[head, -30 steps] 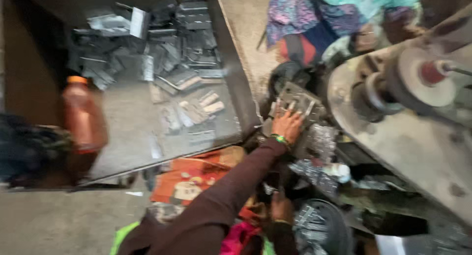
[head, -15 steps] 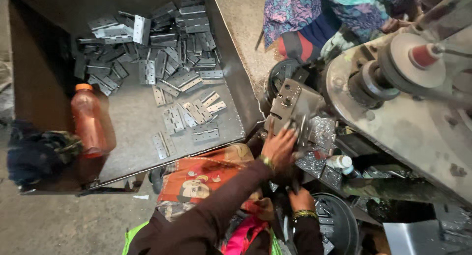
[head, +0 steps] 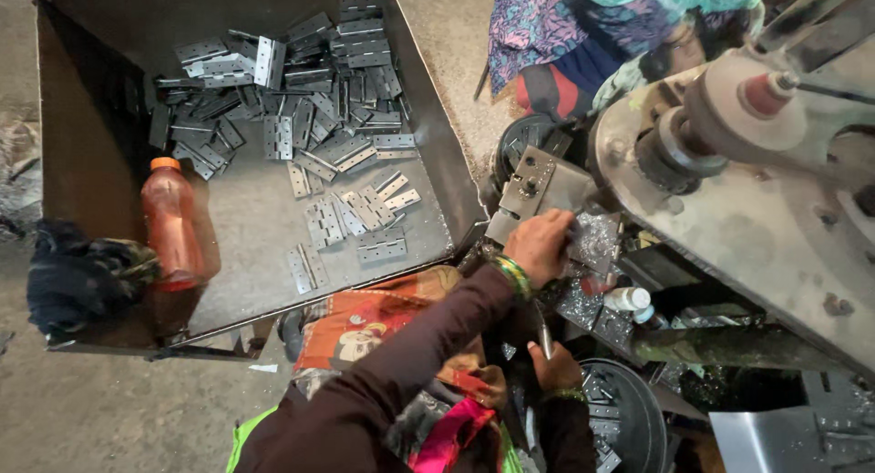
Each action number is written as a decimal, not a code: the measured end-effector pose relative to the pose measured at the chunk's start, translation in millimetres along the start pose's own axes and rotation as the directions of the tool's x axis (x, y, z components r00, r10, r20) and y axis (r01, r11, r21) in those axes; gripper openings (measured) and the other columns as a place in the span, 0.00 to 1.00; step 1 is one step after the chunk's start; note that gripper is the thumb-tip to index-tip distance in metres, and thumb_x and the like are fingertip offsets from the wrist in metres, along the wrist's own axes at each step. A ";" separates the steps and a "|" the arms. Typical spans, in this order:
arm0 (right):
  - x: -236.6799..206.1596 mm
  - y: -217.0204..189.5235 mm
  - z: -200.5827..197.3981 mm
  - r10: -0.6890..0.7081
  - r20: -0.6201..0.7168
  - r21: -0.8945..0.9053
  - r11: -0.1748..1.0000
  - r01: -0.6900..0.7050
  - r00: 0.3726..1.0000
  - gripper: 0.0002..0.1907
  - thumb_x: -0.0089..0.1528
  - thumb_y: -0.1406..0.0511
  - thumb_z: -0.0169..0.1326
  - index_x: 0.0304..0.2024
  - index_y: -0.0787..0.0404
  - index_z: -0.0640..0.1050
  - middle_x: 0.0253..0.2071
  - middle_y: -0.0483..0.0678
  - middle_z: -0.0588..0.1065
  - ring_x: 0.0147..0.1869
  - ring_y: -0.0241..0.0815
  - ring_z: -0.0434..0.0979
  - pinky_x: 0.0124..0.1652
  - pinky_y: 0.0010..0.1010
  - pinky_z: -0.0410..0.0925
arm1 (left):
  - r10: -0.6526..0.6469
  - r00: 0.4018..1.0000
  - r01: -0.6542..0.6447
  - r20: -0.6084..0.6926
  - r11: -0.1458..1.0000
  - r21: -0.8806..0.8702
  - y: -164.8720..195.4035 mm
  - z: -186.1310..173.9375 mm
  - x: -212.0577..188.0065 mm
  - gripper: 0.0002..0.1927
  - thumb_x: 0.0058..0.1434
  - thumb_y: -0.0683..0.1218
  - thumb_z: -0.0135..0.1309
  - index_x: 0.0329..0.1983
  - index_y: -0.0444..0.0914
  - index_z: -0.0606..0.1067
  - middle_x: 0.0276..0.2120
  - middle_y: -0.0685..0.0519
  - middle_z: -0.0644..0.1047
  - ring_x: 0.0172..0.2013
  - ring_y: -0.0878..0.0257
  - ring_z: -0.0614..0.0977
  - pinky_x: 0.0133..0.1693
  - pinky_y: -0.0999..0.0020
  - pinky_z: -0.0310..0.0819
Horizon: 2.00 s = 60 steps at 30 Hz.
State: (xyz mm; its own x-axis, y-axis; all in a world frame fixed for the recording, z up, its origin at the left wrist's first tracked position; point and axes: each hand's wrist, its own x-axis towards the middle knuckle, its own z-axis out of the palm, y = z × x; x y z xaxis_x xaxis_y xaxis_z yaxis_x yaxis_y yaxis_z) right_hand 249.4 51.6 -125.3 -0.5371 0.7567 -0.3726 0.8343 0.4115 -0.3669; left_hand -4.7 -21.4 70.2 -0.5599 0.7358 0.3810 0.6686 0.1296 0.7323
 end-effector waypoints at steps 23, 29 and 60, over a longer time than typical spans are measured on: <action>-33.6 -12.2 23.2 0.095 -0.057 -0.025 0.995 -0.096 0.994 0.35 0.60 0.38 0.52 0.38 0.63 0.83 0.37 0.68 0.79 0.47 0.72 0.80 0.45 0.57 0.71 | -0.091 0.989 0.043 0.114 0.929 0.367 -25.1 27.6 -31.8 0.33 0.54 0.54 0.59 0.63 0.37 0.71 0.65 0.49 0.71 0.70 0.53 0.63 0.71 0.34 0.33; -12.0 -7.5 14.9 0.099 -0.015 -0.074 0.992 -0.099 0.995 0.35 0.55 0.37 0.54 0.32 0.62 0.85 0.34 0.65 0.81 0.44 0.70 0.82 0.45 0.56 0.73 | -0.001 0.997 -0.029 0.082 0.928 0.372 -37.8 34.0 -36.0 0.31 0.57 0.55 0.57 0.62 0.37 0.72 0.63 0.49 0.72 0.71 0.53 0.63 0.71 0.32 0.31; -28.0 -13.2 51.6 -0.113 -0.059 -0.337 0.938 0.087 0.992 0.30 0.65 0.40 0.48 0.37 0.59 0.82 0.33 0.67 0.79 0.39 0.70 0.80 0.40 0.56 0.71 | 0.020 0.999 -0.008 -0.035 0.944 0.329 -54.7 59.4 -20.1 0.25 0.62 0.53 0.53 0.62 0.40 0.73 0.63 0.49 0.72 0.69 0.50 0.64 0.71 0.31 0.31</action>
State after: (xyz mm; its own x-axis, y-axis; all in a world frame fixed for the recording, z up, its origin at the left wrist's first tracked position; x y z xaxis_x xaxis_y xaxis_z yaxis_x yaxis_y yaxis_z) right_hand 247.1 -1.2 -154.0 -0.6200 0.7339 -0.2775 0.7773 0.6228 -0.0893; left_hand -0.9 -3.8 -11.1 -0.5630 0.7144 0.4155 0.7966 0.3351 0.5032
